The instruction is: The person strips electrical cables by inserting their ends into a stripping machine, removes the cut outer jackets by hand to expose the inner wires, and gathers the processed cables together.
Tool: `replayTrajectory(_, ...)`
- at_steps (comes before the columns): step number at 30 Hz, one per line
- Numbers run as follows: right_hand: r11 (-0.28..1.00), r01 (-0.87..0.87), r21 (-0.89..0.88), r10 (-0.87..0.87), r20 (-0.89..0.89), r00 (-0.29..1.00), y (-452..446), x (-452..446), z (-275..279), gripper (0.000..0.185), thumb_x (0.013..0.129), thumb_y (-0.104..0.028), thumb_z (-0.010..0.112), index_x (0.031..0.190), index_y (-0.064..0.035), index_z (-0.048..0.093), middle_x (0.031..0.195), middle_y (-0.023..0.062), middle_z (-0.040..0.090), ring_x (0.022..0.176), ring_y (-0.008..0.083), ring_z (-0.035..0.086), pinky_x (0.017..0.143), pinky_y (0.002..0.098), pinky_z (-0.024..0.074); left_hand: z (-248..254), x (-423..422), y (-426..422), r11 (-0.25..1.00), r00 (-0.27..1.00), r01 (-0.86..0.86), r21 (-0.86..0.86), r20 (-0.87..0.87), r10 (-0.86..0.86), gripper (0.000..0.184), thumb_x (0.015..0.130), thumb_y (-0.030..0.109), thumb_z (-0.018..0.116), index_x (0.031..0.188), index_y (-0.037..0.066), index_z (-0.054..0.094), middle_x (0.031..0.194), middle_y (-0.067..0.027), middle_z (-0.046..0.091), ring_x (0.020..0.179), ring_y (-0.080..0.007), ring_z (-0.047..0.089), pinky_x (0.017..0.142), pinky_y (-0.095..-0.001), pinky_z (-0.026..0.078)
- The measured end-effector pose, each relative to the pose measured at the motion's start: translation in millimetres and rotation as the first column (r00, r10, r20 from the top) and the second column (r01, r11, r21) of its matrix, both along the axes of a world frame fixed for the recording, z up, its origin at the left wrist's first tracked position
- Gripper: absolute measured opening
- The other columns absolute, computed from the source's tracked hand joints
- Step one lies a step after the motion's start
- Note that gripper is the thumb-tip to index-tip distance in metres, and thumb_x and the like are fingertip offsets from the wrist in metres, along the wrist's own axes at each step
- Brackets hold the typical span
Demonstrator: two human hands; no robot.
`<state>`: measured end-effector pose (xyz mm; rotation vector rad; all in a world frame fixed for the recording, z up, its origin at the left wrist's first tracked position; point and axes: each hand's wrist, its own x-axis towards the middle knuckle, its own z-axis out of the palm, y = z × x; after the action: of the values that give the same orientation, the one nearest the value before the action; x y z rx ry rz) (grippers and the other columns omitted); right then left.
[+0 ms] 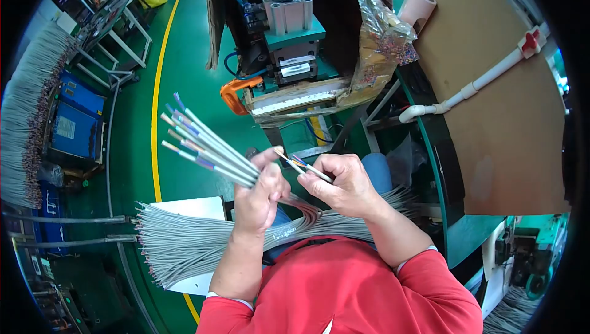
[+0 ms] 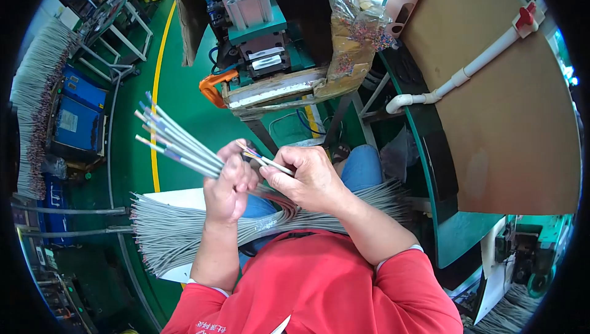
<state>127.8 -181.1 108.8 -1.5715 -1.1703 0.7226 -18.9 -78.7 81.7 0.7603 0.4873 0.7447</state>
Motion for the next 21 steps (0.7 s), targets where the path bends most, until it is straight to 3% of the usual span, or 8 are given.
replayTrajectory(1,1.0,0.006,-0.021,-0.006,0.008,1.0,0.1,1.4,-1.2,0.021,0.086,-0.015,0.07,0.073,-0.0002,0.063,0.058,0.0052,0.055,0.052,0.0099,0.049,0.048,0.0289,0.0387,-8.1,-8.3,1.4,0.963,0.994,0.105,0.25,-0.029,-0.101,0.025,0.089,0.018,0.067,0.104,-0.002,0.059,0.059,0.002,0.043,0.052,-0.0091,0.04,0.054,-0.0255,0.038)
replayTrajectory(3,1.0,0.019,-0.019,-0.02,-0.095,0.995,0.4,3.6,-6.5,0.021,0.088,-0.016,0.068,0.075,-0.0007,0.063,0.059,0.0037,0.055,0.053,0.0088,0.049,0.048,0.0282,0.0382,-20.7,-22.4,1.7,0.679,0.95,0.303,0.669,-0.157,-0.27,0.026,0.09,0.019,0.066,0.104,-0.002,0.06,0.058,0.0024,0.042,0.052,-0.0089,0.041,0.054,-0.0257,0.038)
replayTrajectory(4,1.0,0.023,-0.02,-0.027,-0.196,0.98,0.2,4.8,-8.8,0.021,0.09,-0.017,0.066,0.077,-0.0011,0.064,0.06,0.0021,0.055,0.054,0.0076,0.048,0.049,0.0276,0.0377,-20.1,-23.7,-1.3,0.677,0.948,0.308,0.668,-0.157,-0.277,0.026,0.09,0.019,0.066,0.104,-0.002,0.06,0.058,0.0024,0.042,0.052,-0.0089,0.041,0.054,-0.0257,0.038)
replayTrajectory(6,0.999,0.029,-0.016,-0.033,-0.289,0.957,1.0,6.9,-4.1,0.022,0.092,-0.019,0.065,0.079,-0.0016,0.064,0.061,0.0006,0.056,0.055,0.0065,0.047,0.049,0.0269,0.0371,-12.4,-24.9,-6.1,0.778,0.963,0.251,0.576,-0.064,-0.263,0.028,0.091,0.022,0.066,0.103,-0.002,0.061,0.057,0.0033,0.041,0.051,-0.0082,0.04,0.053,-0.026,0.038)
replayTrajectory(8,0.994,-0.103,0.024,0.102,-0.466,0.879,-5.2,8.1,5.9,0.023,0.095,-0.02,0.062,0.08,-0.0026,0.064,0.062,-0.0009,0.056,0.054,0.0045,0.046,0.049,0.0235,0.0358,-7.0,-23.7,-6.5,0.823,0.967,0.226,0.52,-0.02,-0.253,0.029,0.091,0.024,0.066,0.102,-0.002,0.061,0.057,0.0038,0.041,0.051,-0.0078,0.04,0.052,-0.0261,0.038)
replayTrajectory(11,0.978,-0.201,0.051,0.195,-0.564,0.803,-11.5,7.4,5.8,0.025,0.098,-0.022,0.059,0.082,-0.0024,0.064,0.063,-0.0009,0.056,0.055,0.004,0.047,0.049,0.022,0.0362,-0.8,-13.4,4.5,0.996,0.997,0.079,-0.045,0.024,-0.078,0.033,0.093,0.027,0.063,0.108,-0.003,0.061,0.061,0.0024,0.047,0.051,-0.008,0.042,0.053,-0.0273,0.041)
replayTrajectory(15,0.948,-0.311,0.071,0.291,-0.59,0.753,-13.7,1.5,-7.6,0.027,0.1,-0.023,0.054,0.087,-0.001,0.063,0.066,0.0007,0.058,0.057,0.0054,0.049,0.052,0.0228,0.0395,10.7,-6.8,4.5,0.984,0.991,0.127,-0.126,0.046,-0.122,0.03,0.091,0.023,0.066,0.102,-0.004,0.06,0.062,0.0014,0.049,0.051,-0.0078,0.043,0.053,-0.0276,0.042)
replayTrajectory(21,0.934,-0.327,0.143,0.353,-0.506,0.787,-11.9,1.1,-20.2,0.027,0.102,-0.024,0.051,0.092,-0.0014,0.062,0.066,0.0008,0.056,0.059,0.0062,0.051,0.054,0.0239,0.0429,3.7,-3.7,5.3,0.994,0.995,0.094,-0.056,0.019,-0.093,0.025,0.087,0.018,0.071,0.097,-0.002,0.06,0.064,0.0011,0.049,0.052,-0.0075,0.043,0.053,-0.0271,0.043)
